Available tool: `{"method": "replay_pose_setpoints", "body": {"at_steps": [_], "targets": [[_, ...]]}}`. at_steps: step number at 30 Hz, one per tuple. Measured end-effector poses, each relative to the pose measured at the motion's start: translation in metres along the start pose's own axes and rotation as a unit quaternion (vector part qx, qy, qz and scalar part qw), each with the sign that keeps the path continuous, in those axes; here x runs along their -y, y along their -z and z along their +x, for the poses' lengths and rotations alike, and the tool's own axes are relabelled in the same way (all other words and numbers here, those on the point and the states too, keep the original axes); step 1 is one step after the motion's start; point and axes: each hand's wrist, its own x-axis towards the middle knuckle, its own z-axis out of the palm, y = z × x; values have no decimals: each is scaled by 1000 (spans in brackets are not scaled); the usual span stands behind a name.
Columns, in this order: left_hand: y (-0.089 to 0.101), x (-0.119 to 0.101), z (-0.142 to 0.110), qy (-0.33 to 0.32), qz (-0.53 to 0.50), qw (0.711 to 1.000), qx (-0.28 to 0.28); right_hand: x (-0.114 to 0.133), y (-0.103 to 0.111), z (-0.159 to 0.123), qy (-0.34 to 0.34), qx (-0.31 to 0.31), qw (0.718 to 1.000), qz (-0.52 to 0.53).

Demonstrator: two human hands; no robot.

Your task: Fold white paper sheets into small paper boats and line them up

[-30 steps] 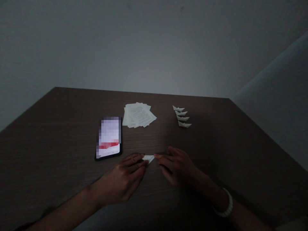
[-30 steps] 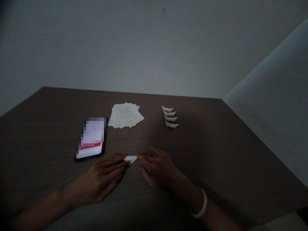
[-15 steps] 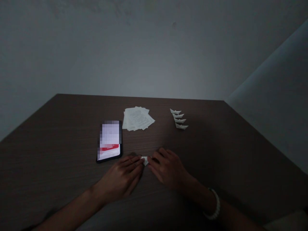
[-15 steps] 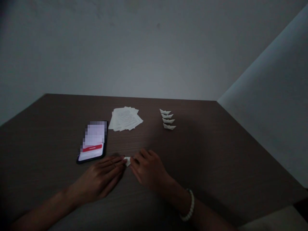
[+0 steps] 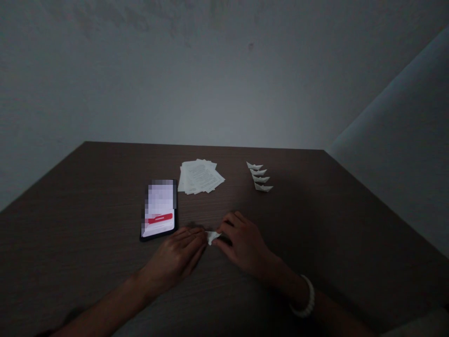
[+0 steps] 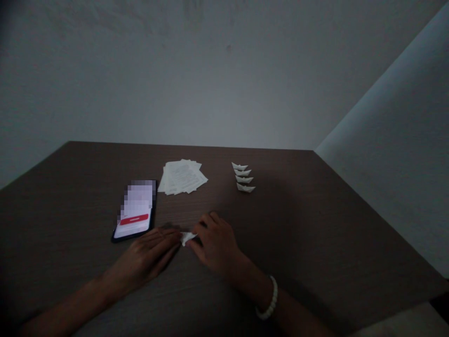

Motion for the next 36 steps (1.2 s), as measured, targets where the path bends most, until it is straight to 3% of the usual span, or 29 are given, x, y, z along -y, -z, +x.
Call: {"method": "replay_pose_setpoints", "body": {"at_steps": [5, 15, 25, 36], "targets": [[-4, 4, -3, 59, -33, 998, 11, 1, 0, 4, -28, 6, 999, 46], [-1, 2, 4, 119, 9, 990, 76, -2, -5, 7, -68, 3, 993, 92], [-2, 3, 3, 143, -31, 984, 99, -4, -9, 5, -42, -10, 993, 112], [-4, 6, 1, 137, -49, 986, 83, -5, -11, 6, -20, -16, 988, 150]]}}
